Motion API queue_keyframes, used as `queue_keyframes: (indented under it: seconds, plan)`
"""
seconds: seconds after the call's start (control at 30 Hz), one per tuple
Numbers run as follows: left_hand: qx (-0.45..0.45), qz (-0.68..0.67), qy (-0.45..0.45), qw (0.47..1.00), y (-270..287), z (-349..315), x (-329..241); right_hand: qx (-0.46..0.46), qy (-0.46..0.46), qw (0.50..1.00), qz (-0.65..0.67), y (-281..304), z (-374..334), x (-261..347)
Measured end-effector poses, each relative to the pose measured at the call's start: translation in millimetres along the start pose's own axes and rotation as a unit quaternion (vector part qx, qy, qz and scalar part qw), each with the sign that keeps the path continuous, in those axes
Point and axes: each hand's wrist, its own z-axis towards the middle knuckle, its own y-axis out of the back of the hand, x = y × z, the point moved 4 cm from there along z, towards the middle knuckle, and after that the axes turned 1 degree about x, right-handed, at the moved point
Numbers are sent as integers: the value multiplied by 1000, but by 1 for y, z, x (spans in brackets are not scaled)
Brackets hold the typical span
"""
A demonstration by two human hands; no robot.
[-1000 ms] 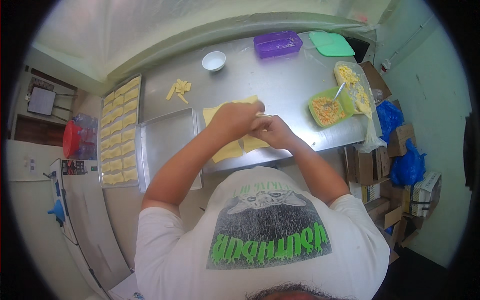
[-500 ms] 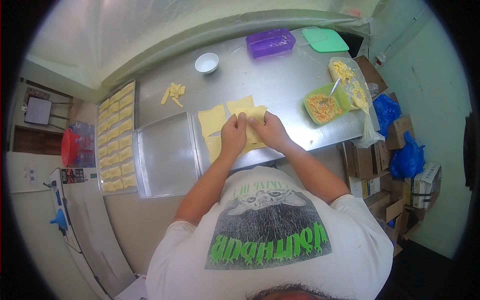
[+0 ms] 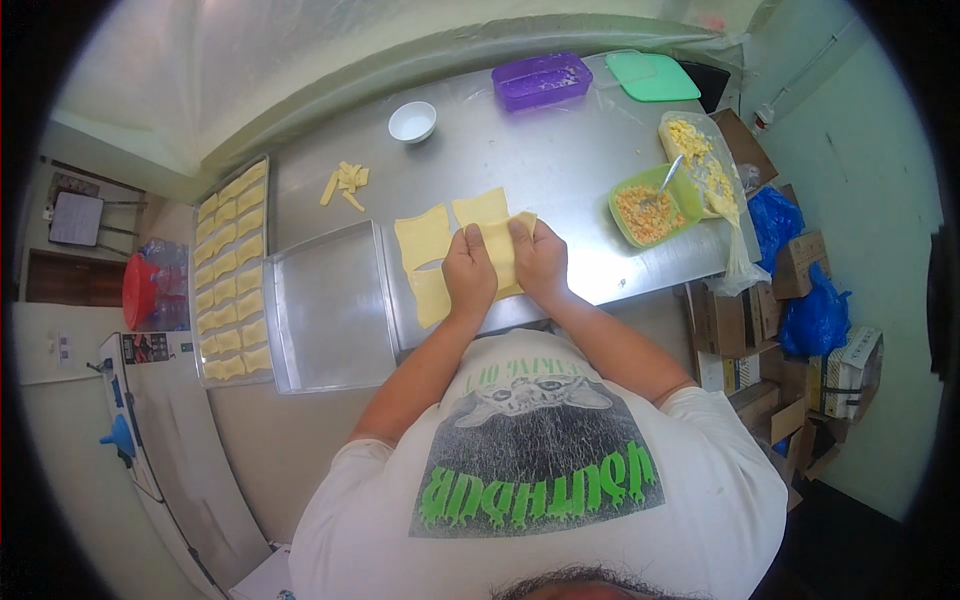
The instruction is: The person fills square pasta sheets with a corn and cheese mixture, folds them into pockets, and places them on a metal tray. The process is repeated multiple times with consistent hand motions.
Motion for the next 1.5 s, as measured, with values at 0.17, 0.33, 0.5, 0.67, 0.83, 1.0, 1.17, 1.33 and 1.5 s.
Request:
queue_keyframes:
  seconds: [0.17,0.33,0.5,0.67,0.83,1.0,1.17,1.33,1.5]
  plan:
    - [10,-50,14,999,-5,5,9,-4,-30,999,13,1,5,-10]
    - [33,-114,101,988,-7,6,9,44,-53,997,27,7,12,-14]
    - [114,-157,229,954,-10,8,26,186,-207,941,193,7,17,-43]
    - [48,-94,38,994,-13,4,21,200,-148,964,89,10,17,-34]
    - [47,62,2,997,-13,-1,7,74,-53,994,-51,3,6,-26]
    - [12,74,-29,997,-17,-3,7,-20,14,996,-81,2,-1,-20]
    - [-3,36,-17,999,-17,-1,10,-29,7,997,-69,8,3,-25]
    - [13,24,16,1000,-21,0,21,-11,-36,997,-61,11,9,-36]
    - [78,4,45,996,-21,-5,18,120,-24,992,-40,32,20,-18]
